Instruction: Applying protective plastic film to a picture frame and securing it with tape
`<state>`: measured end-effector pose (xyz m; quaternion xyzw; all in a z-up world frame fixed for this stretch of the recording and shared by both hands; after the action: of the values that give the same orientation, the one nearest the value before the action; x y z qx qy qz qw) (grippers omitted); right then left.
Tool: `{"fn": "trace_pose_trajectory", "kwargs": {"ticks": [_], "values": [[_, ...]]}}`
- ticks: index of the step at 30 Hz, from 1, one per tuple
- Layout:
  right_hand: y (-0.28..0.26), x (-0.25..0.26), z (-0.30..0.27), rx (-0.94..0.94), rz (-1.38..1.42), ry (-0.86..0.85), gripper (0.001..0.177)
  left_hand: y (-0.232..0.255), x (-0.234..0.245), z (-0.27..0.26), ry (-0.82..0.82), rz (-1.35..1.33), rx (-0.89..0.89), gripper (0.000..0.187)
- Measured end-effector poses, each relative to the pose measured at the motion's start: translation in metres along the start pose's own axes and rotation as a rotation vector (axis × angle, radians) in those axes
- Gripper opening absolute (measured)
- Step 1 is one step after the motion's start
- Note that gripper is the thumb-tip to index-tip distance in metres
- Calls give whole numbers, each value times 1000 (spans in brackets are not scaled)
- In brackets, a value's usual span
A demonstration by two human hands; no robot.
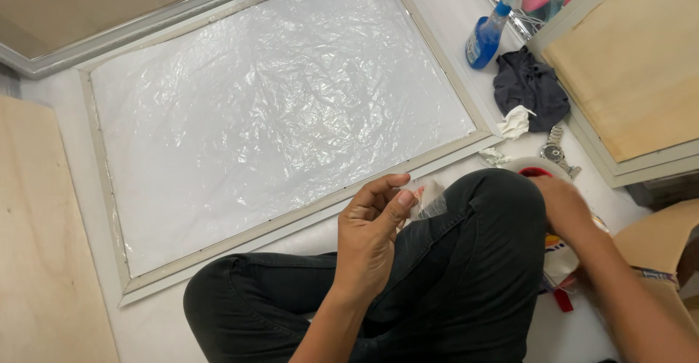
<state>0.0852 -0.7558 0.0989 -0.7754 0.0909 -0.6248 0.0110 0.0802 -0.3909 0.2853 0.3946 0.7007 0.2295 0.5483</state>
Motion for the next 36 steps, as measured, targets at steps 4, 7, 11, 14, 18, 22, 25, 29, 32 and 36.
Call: {"fn": "trace_pose_trajectory", "kwargs": {"ticks": [4, 7, 11, 14, 18, 22, 25, 29, 32, 36], "values": [[-57, 118, 1, -119, 378, 339, 50, 5, 10, 14, -14, -137, 36, 30], [-137, 182, 1, 27, 905, 295, 27, 21, 18, 29, -5, -31, 7, 31], [-237, 205, 28, 321, 1009, -135, 50, 46, 39, 56, -51, 300, -129, 34], [-293, 200, 63, 483, 901, -293, 46, 69, 58, 77, -97, 436, -207, 42], [-339, 180, 89, 399, 849, -452, 19, 94, 80, 93, -109, 511, -190, 74], [-352, 150, 104, 335, 812, -458, 16, 92, 113, 112, -44, 540, -119, 79], [-352, 133, 112, 305, 828, -392, 15, 92, 124, 123, -5, 697, -86, 79], [-357, 121, 115, 304, 853, -339, 13, 92, 138, 132, 11, 724, -64, 79], [-366, 119, 114, 283, 809, -388, 30, 92, 144, 135, 5, 750, -44, 79], [-367, 106, 113, 249, 732, -468, 25, 88, 141, 133, -37, 800, -8, 77]]}}
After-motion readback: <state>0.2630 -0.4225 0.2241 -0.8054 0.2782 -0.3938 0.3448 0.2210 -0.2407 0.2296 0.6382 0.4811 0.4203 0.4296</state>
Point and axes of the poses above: each hand's wrist, its own z-axis towards the middle knuckle, its own x-axis out of the back of the hand, y = z × x, the point moved 4 cm from there along z, towards the middle knuckle, and after that the axes turned 4 degrees about y, right-handed, at the moved point
